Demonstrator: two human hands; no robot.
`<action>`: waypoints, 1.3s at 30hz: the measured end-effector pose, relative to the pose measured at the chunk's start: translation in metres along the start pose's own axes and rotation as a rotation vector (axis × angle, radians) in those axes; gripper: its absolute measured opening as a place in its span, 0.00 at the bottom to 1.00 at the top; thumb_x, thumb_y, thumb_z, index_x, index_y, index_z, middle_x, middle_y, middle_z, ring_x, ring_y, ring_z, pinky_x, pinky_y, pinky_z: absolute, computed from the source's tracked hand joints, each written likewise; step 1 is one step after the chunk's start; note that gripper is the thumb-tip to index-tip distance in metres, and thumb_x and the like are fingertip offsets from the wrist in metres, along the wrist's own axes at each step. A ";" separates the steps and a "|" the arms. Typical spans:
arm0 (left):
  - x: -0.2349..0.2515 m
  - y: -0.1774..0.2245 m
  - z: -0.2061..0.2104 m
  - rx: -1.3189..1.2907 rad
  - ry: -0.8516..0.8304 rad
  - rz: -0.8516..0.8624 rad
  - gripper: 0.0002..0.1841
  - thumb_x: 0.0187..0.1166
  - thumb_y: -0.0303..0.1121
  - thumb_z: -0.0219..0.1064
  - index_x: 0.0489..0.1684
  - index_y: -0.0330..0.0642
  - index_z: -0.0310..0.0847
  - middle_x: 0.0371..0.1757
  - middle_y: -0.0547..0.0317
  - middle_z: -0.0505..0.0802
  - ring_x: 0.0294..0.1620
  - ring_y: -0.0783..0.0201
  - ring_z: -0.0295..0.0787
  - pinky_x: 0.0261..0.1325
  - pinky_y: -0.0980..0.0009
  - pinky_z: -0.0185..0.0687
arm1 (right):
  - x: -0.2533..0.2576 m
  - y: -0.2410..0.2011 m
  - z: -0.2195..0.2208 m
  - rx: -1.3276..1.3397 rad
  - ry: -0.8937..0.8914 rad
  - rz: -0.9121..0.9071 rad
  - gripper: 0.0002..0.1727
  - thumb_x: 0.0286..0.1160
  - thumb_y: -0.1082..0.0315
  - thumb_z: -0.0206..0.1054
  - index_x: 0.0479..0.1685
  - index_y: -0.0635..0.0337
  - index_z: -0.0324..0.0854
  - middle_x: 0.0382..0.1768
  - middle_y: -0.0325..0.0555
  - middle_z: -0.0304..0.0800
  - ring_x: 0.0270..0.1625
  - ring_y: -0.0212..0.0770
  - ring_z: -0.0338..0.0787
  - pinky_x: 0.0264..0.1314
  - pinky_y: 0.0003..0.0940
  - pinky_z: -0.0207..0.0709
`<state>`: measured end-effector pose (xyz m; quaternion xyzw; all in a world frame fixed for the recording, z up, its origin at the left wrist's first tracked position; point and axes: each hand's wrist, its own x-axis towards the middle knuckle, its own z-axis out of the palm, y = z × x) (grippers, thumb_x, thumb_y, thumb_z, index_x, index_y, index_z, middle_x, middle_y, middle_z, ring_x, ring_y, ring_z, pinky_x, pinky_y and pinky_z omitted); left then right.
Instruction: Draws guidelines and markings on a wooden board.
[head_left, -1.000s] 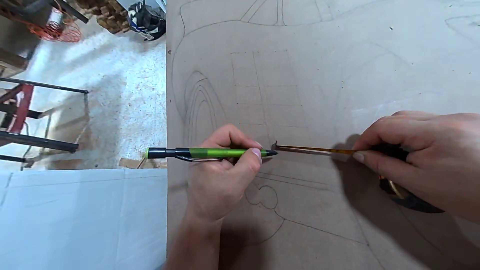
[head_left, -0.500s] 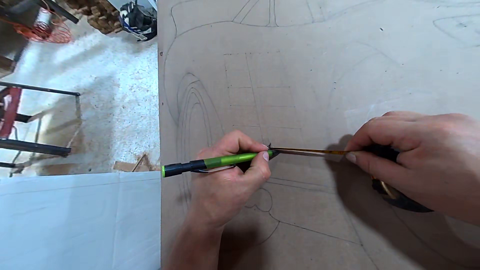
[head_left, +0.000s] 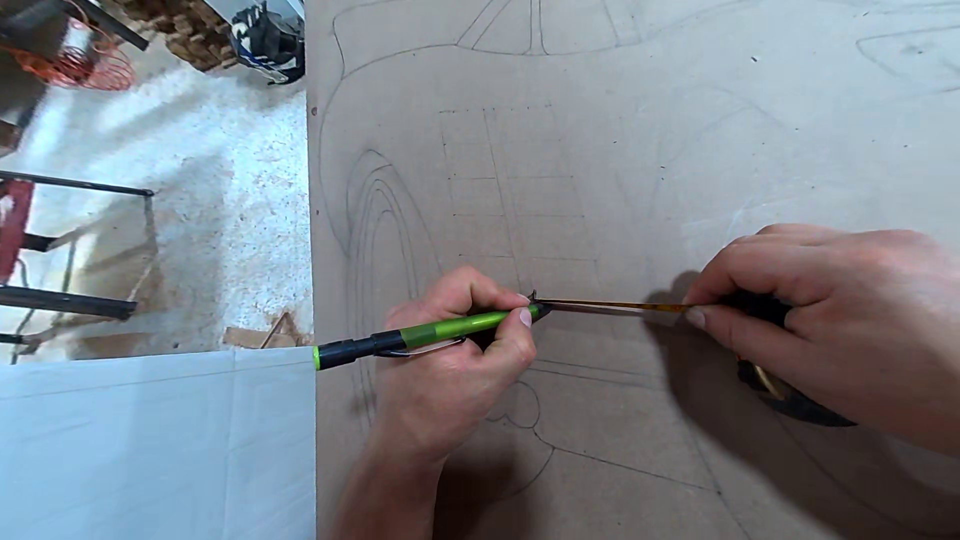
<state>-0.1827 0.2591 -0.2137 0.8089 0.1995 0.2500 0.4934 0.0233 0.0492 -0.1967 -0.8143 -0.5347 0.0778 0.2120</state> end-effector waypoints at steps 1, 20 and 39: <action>0.000 0.000 0.000 -0.002 0.000 0.002 0.03 0.69 0.29 0.72 0.35 0.49 0.87 0.33 0.64 0.95 0.26 0.69 0.90 0.25 0.76 0.88 | 0.000 0.000 0.000 -0.001 0.002 0.000 0.05 0.69 0.49 0.66 0.31 0.29 0.86 0.28 0.15 0.79 0.29 0.17 0.80 0.23 0.22 0.72; 0.000 -0.001 0.001 -0.018 0.002 0.001 0.04 0.69 0.29 0.73 0.36 0.48 0.88 0.33 0.63 0.95 0.26 0.67 0.91 0.26 0.74 0.90 | 0.000 0.001 0.000 0.009 0.002 -0.017 0.05 0.70 0.50 0.66 0.31 0.30 0.86 0.27 0.15 0.79 0.29 0.18 0.79 0.23 0.21 0.71; -0.002 0.000 -0.001 -0.064 -0.029 0.024 0.03 0.68 0.29 0.73 0.35 0.48 0.89 0.33 0.63 0.94 0.26 0.68 0.90 0.26 0.75 0.89 | 0.000 0.000 0.000 -0.017 0.007 -0.013 0.05 0.69 0.50 0.65 0.30 0.30 0.86 0.27 0.15 0.79 0.29 0.17 0.79 0.24 0.22 0.71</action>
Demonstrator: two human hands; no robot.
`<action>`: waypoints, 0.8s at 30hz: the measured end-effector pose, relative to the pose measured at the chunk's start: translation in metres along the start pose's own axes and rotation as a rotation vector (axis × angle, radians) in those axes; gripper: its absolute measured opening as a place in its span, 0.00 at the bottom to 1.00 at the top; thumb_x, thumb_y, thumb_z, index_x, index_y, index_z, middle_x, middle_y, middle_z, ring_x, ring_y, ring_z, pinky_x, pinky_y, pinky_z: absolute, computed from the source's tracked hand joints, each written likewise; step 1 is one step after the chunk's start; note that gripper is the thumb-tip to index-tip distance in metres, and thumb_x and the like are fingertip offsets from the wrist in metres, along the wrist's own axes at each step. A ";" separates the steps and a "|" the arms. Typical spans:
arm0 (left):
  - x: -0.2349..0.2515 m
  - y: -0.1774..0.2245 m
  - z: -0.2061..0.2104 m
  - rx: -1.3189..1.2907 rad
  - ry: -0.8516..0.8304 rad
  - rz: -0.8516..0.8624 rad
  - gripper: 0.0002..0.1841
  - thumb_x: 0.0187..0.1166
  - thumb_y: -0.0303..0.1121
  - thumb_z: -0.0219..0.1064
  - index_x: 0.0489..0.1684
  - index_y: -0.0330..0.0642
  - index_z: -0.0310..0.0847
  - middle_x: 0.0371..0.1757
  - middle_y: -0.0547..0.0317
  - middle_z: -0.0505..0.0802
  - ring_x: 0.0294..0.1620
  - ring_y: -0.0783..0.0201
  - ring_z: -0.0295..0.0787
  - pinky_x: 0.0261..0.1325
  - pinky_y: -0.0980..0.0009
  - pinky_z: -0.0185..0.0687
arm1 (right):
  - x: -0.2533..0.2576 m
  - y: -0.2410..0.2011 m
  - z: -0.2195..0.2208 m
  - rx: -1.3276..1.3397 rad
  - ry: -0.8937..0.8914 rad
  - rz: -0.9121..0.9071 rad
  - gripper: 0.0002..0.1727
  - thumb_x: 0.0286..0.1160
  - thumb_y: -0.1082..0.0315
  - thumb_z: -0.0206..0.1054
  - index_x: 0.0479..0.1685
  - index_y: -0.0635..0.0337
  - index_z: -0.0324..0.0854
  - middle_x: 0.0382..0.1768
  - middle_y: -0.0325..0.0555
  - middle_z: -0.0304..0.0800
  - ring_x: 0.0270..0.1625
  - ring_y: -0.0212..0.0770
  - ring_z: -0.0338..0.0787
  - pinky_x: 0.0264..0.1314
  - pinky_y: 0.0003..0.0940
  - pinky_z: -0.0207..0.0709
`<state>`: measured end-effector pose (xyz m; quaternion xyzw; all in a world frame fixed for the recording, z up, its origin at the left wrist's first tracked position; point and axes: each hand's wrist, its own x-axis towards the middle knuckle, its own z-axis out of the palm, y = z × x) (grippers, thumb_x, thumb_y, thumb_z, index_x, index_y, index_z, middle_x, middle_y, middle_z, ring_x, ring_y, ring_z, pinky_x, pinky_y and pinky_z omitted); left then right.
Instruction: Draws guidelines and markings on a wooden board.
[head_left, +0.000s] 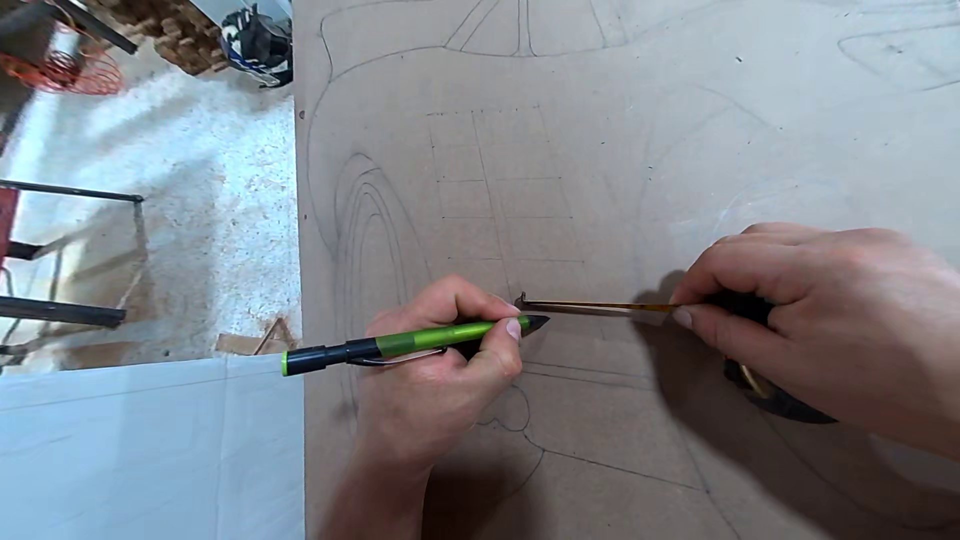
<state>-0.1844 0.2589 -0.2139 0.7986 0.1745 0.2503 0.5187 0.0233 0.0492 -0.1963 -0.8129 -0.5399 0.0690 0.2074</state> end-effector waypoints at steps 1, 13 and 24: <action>0.000 0.001 0.003 0.005 -0.010 0.004 0.04 0.67 0.29 0.73 0.35 0.48 0.89 0.34 0.64 0.94 0.27 0.68 0.91 0.27 0.74 0.91 | 0.000 0.000 0.000 -0.002 0.002 -0.001 0.06 0.69 0.50 0.65 0.30 0.30 0.86 0.27 0.15 0.79 0.29 0.18 0.79 0.24 0.22 0.71; 0.000 0.003 0.013 0.058 0.018 0.002 0.03 0.68 0.30 0.73 0.36 0.49 0.89 0.32 0.65 0.95 0.27 0.69 0.92 0.26 0.75 0.90 | 0.000 -0.001 0.000 0.007 -0.002 -0.009 0.05 0.70 0.51 0.65 0.31 0.30 0.86 0.27 0.15 0.78 0.30 0.17 0.78 0.24 0.20 0.70; 0.001 0.004 0.014 0.063 0.018 0.004 0.04 0.68 0.28 0.73 0.36 0.47 0.89 0.32 0.66 0.95 0.26 0.70 0.92 0.26 0.75 0.91 | 0.000 0.000 0.000 0.015 -0.004 0.001 0.05 0.70 0.51 0.66 0.31 0.30 0.86 0.28 0.15 0.79 0.30 0.17 0.79 0.24 0.21 0.71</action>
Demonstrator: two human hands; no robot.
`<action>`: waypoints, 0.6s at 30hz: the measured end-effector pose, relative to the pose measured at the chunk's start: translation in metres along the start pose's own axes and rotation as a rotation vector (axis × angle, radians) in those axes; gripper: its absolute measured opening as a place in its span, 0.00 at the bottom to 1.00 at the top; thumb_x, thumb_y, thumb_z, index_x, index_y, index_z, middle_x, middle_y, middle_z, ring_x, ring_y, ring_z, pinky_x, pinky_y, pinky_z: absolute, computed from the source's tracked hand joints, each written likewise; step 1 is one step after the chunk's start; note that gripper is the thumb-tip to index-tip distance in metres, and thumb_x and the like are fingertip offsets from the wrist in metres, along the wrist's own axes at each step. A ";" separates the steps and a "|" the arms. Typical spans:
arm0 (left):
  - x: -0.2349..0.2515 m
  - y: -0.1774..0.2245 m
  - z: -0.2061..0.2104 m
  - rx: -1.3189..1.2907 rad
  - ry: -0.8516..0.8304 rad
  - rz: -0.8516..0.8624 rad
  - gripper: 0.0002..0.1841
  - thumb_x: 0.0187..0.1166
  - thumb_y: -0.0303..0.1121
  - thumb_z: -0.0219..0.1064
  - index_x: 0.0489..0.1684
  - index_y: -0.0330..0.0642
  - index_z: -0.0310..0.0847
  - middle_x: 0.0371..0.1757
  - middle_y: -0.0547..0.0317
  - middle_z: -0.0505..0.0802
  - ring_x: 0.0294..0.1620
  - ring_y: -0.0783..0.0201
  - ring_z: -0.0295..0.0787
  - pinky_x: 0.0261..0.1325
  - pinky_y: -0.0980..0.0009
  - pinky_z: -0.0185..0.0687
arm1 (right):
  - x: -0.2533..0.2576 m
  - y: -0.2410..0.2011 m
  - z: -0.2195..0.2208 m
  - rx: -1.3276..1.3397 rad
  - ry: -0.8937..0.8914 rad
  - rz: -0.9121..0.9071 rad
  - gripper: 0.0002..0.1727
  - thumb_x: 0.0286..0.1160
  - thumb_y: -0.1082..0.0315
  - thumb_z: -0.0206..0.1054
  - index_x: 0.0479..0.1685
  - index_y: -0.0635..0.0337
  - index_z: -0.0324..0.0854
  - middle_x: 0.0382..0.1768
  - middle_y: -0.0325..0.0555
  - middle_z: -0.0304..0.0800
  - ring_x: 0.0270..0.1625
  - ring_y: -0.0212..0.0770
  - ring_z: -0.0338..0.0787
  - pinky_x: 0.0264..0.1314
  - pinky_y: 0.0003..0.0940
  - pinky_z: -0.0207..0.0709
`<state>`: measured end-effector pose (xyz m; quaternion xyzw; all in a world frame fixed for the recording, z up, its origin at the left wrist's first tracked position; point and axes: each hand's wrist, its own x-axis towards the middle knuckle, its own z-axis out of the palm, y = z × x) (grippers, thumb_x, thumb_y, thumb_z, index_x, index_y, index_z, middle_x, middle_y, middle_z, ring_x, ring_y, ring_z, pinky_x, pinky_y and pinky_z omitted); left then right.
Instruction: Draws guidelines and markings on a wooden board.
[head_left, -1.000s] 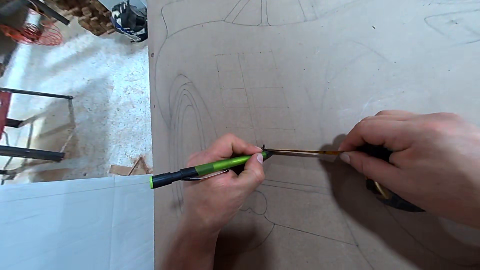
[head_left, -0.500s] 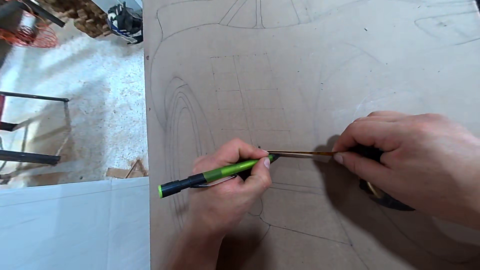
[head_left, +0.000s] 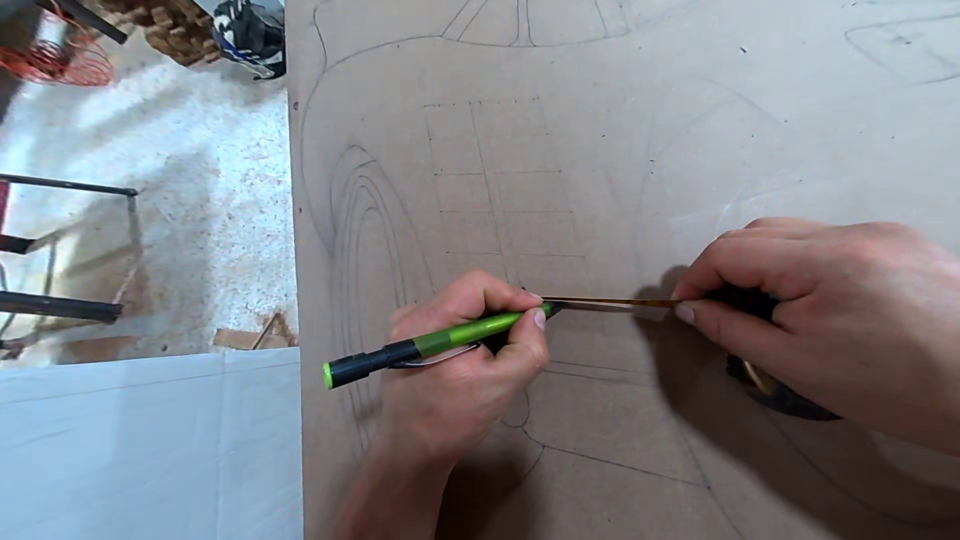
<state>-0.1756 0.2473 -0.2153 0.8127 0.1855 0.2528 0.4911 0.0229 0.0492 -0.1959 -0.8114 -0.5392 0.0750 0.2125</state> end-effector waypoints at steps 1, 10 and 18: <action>0.000 0.000 0.000 -0.001 -0.002 0.004 0.04 0.68 0.28 0.73 0.36 0.47 0.89 0.32 0.66 0.95 0.27 0.69 0.92 0.26 0.75 0.91 | 0.000 0.000 0.000 0.003 -0.001 0.000 0.05 0.70 0.51 0.66 0.31 0.30 0.86 0.28 0.16 0.79 0.29 0.17 0.79 0.23 0.21 0.71; 0.001 0.000 -0.001 0.017 -0.009 0.008 0.03 0.68 0.29 0.73 0.36 0.48 0.89 0.32 0.67 0.95 0.26 0.70 0.91 0.26 0.75 0.90 | 0.000 0.000 0.000 0.000 -0.005 -0.001 0.05 0.70 0.51 0.65 0.31 0.30 0.86 0.28 0.16 0.79 0.29 0.17 0.79 0.23 0.21 0.70; 0.001 0.001 -0.002 0.013 -0.028 -0.004 0.03 0.69 0.29 0.73 0.35 0.49 0.89 0.33 0.67 0.95 0.26 0.70 0.91 0.25 0.76 0.89 | -0.001 0.001 0.000 0.004 -0.002 -0.005 0.06 0.71 0.50 0.65 0.32 0.30 0.86 0.28 0.16 0.79 0.30 0.17 0.80 0.24 0.22 0.71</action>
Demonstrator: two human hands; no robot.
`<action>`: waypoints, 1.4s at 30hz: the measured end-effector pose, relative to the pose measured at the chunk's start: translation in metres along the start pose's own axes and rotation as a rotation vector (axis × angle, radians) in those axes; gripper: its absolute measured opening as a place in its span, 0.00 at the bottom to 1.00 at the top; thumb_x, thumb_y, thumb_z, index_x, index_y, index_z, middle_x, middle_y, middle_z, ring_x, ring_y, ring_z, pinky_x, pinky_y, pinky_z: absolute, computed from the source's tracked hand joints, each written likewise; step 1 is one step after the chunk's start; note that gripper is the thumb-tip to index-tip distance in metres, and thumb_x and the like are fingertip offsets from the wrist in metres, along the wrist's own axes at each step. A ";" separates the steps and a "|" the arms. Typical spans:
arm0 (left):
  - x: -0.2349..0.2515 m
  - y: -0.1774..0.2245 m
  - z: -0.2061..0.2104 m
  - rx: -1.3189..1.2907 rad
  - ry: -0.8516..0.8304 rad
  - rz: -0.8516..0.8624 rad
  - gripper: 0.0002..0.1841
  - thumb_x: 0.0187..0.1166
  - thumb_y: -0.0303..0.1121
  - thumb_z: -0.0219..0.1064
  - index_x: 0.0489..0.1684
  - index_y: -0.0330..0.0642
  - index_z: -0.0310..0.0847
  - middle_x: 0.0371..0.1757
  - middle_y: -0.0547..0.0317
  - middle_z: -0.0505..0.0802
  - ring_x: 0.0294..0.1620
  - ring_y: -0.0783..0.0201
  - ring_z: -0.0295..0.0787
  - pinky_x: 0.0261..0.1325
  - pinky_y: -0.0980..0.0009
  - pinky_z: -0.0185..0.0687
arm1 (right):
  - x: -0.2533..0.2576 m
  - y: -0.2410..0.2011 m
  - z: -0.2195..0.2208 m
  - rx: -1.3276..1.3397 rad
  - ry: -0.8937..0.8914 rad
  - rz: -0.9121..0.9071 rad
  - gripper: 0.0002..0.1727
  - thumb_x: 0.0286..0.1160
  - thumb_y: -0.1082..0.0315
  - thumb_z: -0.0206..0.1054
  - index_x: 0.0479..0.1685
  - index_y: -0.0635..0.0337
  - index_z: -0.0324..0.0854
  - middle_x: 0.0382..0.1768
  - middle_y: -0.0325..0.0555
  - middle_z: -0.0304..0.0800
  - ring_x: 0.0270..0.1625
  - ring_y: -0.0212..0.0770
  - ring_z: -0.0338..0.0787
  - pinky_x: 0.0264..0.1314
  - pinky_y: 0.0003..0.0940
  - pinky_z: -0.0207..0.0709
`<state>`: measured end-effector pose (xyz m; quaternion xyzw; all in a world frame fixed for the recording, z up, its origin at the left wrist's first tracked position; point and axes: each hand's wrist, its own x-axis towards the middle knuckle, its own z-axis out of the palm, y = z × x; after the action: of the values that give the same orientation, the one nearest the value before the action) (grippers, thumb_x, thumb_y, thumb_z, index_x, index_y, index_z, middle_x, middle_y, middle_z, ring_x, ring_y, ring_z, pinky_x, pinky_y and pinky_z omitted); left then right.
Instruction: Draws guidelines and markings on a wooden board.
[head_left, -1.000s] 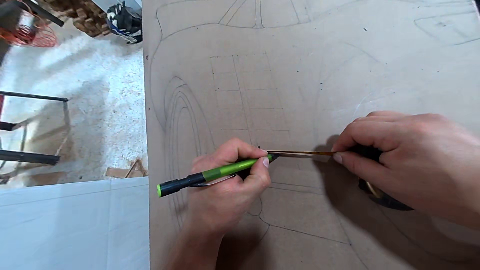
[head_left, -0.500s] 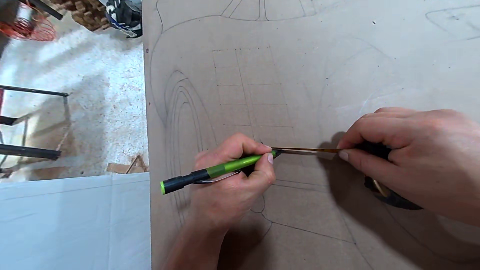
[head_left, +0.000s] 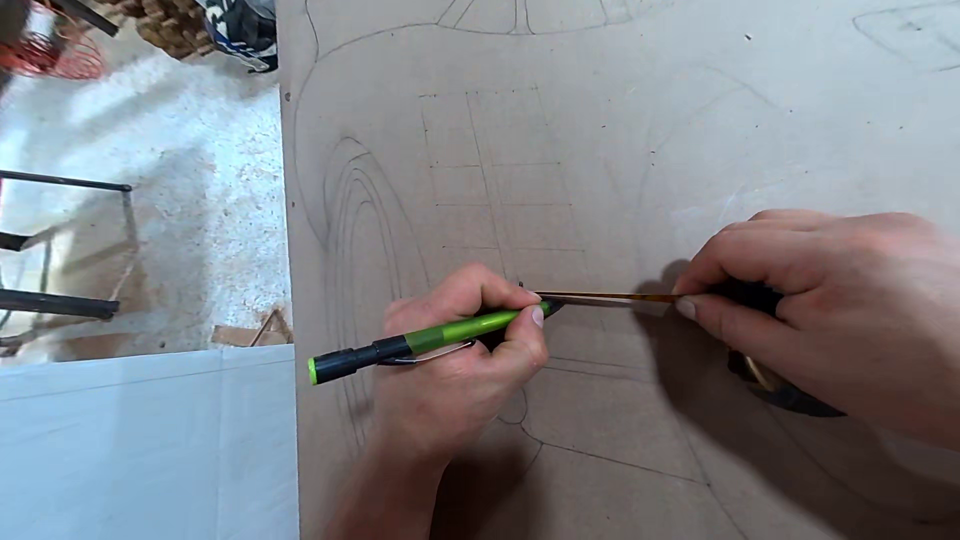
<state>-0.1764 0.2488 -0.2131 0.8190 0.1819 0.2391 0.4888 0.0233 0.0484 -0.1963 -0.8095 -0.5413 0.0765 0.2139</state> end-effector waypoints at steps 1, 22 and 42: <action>0.000 -0.001 -0.001 -0.061 0.017 -0.002 0.03 0.71 0.28 0.73 0.37 0.47 0.89 0.33 0.64 0.95 0.26 0.69 0.91 0.26 0.75 0.90 | 0.000 0.000 0.000 0.003 -0.002 -0.003 0.06 0.71 0.50 0.65 0.32 0.30 0.86 0.28 0.16 0.80 0.30 0.18 0.80 0.24 0.22 0.72; 0.010 -0.016 -0.013 -0.102 0.380 -0.108 0.13 0.87 0.33 0.61 0.61 0.40 0.85 0.44 0.53 0.97 0.37 0.57 0.95 0.37 0.66 0.95 | 0.196 0.049 -0.029 0.042 -0.130 0.226 0.05 0.81 0.53 0.71 0.39 0.35 0.92 0.34 0.28 0.93 0.37 0.32 0.90 0.38 0.49 0.82; 0.192 -0.060 -0.014 -0.035 0.269 -0.067 0.11 0.89 0.31 0.61 0.61 0.41 0.86 0.39 0.62 0.97 0.37 0.68 0.93 0.39 0.74 0.89 | 0.184 0.053 -0.015 0.046 -0.020 0.168 0.03 0.74 0.51 0.71 0.36 0.29 0.90 0.29 0.16 0.88 0.29 0.18 0.84 0.26 0.29 0.78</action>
<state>-0.0309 0.3883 -0.2190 0.7645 0.2687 0.3333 0.4819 0.1476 0.1949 -0.1853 -0.8461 -0.4718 0.1145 0.2201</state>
